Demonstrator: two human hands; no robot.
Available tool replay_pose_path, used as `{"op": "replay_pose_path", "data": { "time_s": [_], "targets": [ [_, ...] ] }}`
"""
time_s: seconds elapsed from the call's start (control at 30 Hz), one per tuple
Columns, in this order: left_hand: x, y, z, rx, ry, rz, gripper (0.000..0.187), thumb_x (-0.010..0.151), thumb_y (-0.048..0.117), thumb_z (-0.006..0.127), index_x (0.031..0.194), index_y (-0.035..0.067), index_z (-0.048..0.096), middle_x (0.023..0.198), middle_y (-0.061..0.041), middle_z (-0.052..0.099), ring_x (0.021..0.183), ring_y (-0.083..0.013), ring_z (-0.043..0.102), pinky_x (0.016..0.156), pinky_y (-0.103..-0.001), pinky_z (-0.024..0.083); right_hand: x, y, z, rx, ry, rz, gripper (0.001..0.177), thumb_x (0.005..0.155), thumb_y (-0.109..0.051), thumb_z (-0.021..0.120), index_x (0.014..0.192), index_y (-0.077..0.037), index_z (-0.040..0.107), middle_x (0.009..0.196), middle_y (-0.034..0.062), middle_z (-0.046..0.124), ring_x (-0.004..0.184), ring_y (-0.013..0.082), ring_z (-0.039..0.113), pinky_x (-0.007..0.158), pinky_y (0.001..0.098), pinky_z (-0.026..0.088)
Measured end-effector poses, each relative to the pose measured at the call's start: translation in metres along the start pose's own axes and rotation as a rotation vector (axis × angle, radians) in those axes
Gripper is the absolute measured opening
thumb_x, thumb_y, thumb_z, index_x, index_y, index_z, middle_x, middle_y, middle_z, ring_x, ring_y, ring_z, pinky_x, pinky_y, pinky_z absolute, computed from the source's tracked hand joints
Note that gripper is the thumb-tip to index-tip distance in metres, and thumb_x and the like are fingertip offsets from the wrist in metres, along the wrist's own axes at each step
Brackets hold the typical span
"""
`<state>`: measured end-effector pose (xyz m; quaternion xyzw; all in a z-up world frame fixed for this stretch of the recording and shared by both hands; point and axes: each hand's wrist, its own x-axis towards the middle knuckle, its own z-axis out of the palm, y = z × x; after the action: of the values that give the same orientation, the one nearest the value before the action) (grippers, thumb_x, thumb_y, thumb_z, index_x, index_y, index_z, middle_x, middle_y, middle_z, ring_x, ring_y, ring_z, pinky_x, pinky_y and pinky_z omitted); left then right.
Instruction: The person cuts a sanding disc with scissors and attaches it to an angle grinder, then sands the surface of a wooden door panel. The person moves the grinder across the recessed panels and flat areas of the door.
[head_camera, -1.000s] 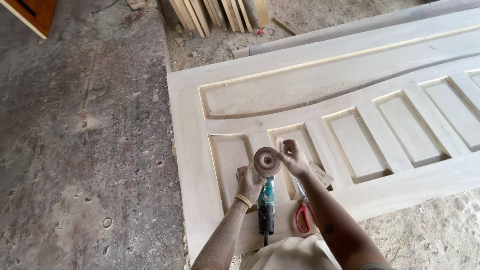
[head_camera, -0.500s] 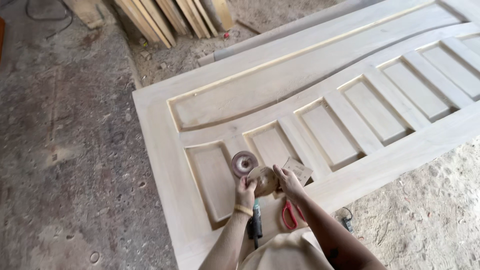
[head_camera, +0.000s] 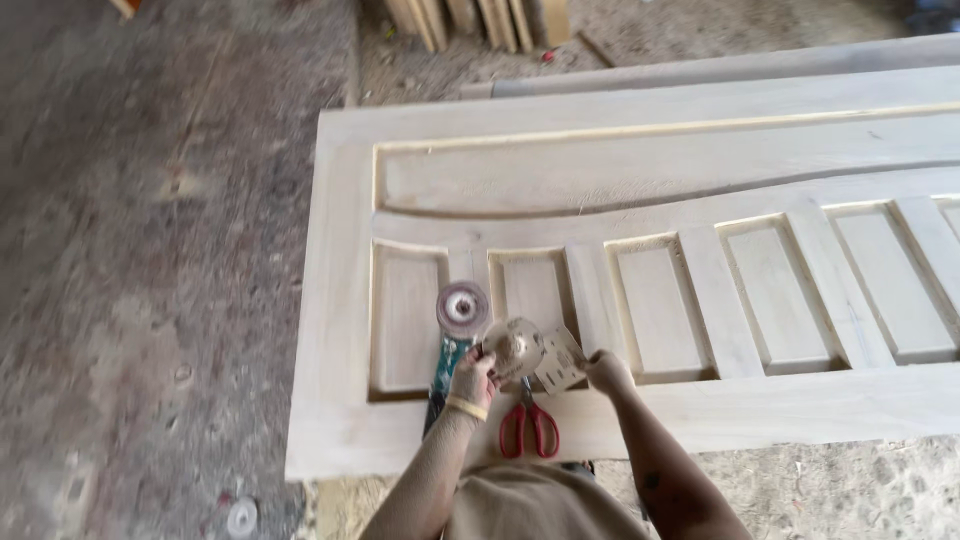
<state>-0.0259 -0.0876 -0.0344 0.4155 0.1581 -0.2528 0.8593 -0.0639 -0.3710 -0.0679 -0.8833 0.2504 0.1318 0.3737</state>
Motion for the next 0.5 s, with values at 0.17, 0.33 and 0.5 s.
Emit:
{"op": "replay_pose_path", "data": {
  "time_s": [0.17, 0.33, 0.5],
  "targets": [
    [0.013, -0.007, 0.015, 0.136, 0.145, 0.167, 0.018, 0.094, 0.009, 0.068, 0.111, 0.003, 0.07, 0.1, -0.008, 0.075, 0.082, -0.0182, 0.071, 0.068, -0.036, 0.059, 0.002, -0.032, -0.053, 0.572, -0.276, -0.006, 0.028, 0.095, -0.031, 0.071, 0.096, -0.003, 0.07, 0.065, 0.0011, 0.052, 0.056, 0.0138, 0.041, 0.051, 0.0307, 0.035],
    [-0.006, -0.019, 0.039, 0.171, 0.205, 0.272, 0.015, 0.092, 0.012, 0.077, 0.102, 0.003, 0.073, 0.095, -0.006, 0.077, 0.08, -0.0141, 0.071, 0.071, -0.03, 0.059, -0.04, -0.052, -0.084, 0.848, -0.502, -0.235, 0.025, 0.098, -0.023, 0.067, 0.087, -0.002, 0.06, 0.064, -0.0033, 0.045, 0.055, 0.0091, 0.038, 0.05, 0.0265, 0.034],
    [-0.036, -0.005, 0.079, 0.159, 0.145, 0.369, 0.013, 0.088, 0.012, 0.074, 0.097, 0.003, 0.071, 0.089, -0.008, 0.076, 0.079, -0.0184, 0.073, 0.072, -0.034, 0.063, -0.066, -0.063, -0.103, 0.94, -0.616, -0.221, 0.016, 0.093, -0.019, 0.072, 0.091, -0.004, 0.066, 0.068, -0.0053, 0.047, 0.057, 0.0079, 0.037, 0.051, 0.0263, 0.033]
  ]
}}
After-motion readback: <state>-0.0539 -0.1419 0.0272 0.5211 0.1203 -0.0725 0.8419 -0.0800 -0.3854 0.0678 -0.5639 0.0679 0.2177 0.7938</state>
